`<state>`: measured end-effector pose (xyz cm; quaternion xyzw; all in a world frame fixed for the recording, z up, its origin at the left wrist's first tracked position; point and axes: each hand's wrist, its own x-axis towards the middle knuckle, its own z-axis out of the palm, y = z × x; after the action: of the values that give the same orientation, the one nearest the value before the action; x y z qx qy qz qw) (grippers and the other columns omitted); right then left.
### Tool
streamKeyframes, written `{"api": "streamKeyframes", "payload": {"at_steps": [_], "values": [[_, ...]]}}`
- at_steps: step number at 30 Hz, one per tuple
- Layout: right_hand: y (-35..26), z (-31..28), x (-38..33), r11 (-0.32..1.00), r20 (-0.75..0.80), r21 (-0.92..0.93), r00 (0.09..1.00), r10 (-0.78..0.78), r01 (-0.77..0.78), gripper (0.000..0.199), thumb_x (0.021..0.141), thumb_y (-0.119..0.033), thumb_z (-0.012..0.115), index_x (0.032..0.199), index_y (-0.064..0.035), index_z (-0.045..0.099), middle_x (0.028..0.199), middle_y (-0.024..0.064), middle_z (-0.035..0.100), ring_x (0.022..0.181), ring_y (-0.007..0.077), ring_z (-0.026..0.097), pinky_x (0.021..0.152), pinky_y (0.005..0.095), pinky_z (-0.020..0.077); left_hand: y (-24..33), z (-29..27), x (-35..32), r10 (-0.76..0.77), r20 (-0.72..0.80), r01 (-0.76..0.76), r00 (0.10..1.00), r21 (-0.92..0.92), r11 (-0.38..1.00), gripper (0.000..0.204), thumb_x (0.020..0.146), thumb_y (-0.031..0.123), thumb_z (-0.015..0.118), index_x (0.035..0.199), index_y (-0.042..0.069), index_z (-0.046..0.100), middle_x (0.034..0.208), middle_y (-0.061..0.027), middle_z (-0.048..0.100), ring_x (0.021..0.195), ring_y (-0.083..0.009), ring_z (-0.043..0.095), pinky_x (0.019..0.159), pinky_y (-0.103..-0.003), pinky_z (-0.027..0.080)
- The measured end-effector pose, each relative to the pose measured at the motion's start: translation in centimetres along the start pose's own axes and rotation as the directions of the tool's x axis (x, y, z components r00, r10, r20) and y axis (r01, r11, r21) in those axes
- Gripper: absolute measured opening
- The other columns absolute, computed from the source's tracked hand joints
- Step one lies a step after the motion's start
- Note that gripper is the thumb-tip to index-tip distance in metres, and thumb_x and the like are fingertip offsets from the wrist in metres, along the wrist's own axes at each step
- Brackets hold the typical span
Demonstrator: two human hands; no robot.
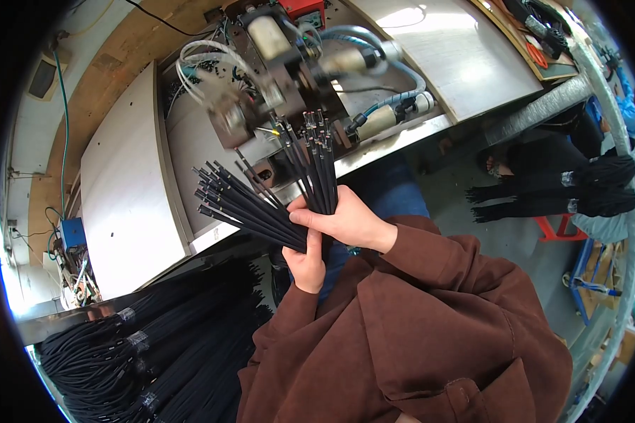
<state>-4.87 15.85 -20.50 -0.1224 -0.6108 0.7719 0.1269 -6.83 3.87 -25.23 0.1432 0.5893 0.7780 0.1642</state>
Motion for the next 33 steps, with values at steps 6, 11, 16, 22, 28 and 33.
{"api": "streamKeyframes", "payload": {"at_steps": [6, 11, 16, 22, 28, 33], "values": [[0.0, 0.2, -0.7, 0.994, -0.080, 0.096, 0.995, 0.053, -0.045, 0.014, 0.083, -0.013, 0.062, 0.086, 0.0009, 0.062, 0.073, 0.0045, 0.062, 0.066, 0.0093, 0.058, 0.062, 0.0232, 0.0469, -0.2, 0.2, -0.1, 0.082, 0.012, -0.083, 0.997, 0.016, 0.996, 0.023, 0.088, 0.011, 0.057, 0.105, -0.004, 0.057, 0.100, -0.0047, 0.059, 0.092, -0.0102, 0.054, 0.082, -0.025, 0.042], [0.1, 0.5, -0.3, 0.988, -0.112, 0.136, 0.990, 0.084, -0.069, 0.012, 0.083, -0.011, 0.061, 0.084, 0.0012, 0.061, 0.073, 0.0052, 0.062, 0.065, 0.0102, 0.059, 0.061, 0.0244, 0.0479, -0.2, 0.0, 0.2, 0.033, -0.041, -0.032, 0.999, 0.008, 0.999, 0.022, 0.088, 0.010, 0.058, 0.104, -0.004, 0.058, 0.099, -0.0045, 0.059, 0.091, -0.0105, 0.054, 0.081, -0.025, 0.042], [-0.2, 0.9, -0.4, 0.987, -0.174, 0.156, 0.982, 0.074, -0.047, 0.010, 0.083, -0.009, 0.060, 0.084, 0.0018, 0.060, 0.072, 0.0053, 0.062, 0.066, 0.0112, 0.061, 0.061, 0.0252, 0.0490, -0.1, -0.4, 0.5, 0.030, -0.027, -0.030, 0.999, 0.006, 1.000, 0.020, 0.088, 0.010, 0.058, 0.102, -0.004, 0.059, 0.097, -0.0044, 0.059, 0.088, -0.0104, 0.054, 0.080, -0.025, 0.043], [0.0, 1.0, -0.5, 0.987, -0.191, 0.153, 0.979, 0.073, -0.044, 0.011, 0.083, -0.009, 0.061, 0.084, 0.0023, 0.060, 0.073, 0.0056, 0.062, 0.066, 0.0119, 0.062, 0.061, 0.0248, 0.0495, -0.2, -0.5, 0.4, 0.028, -0.001, -0.028, 1.000, 0.010, 1.000, 0.019, 0.088, 0.010, 0.057, 0.101, -0.004, 0.059, 0.096, -0.0046, 0.059, 0.087, -0.0100, 0.054, 0.079, -0.024, 0.043], [0.1, 0.9, 0.0, 0.991, -0.178, 0.125, 0.982, 0.069, -0.047, 0.014, 0.083, -0.011, 0.061, 0.085, 0.0027, 0.061, 0.074, 0.0067, 0.063, 0.065, 0.0129, 0.062, 0.061, 0.0258, 0.0501, -0.2, -0.5, 0.7, 0.033, 0.001, -0.033, 0.999, 0.004, 0.999, 0.019, 0.088, 0.009, 0.057, 0.101, -0.004, 0.058, 0.097, -0.0046, 0.059, 0.087, -0.0100, 0.054, 0.079, -0.024, 0.043], [-0.1, 0.6, 0.1, 0.992, -0.143, 0.098, 0.986, 0.090, -0.076, 0.015, 0.082, -0.013, 0.062, 0.085, 0.0022, 0.062, 0.074, 0.0067, 0.064, 0.069, 0.0117, 0.061, 0.063, 0.0254, 0.0494, -0.2, -0.4, 0.8, 0.044, 0.016, -0.044, 0.999, 0.016, 0.999, 0.019, 0.088, 0.009, 0.056, 0.102, -0.004, 0.058, 0.098, -0.0047, 0.059, 0.088, -0.0099, 0.054, 0.079, -0.025, 0.043]]}}
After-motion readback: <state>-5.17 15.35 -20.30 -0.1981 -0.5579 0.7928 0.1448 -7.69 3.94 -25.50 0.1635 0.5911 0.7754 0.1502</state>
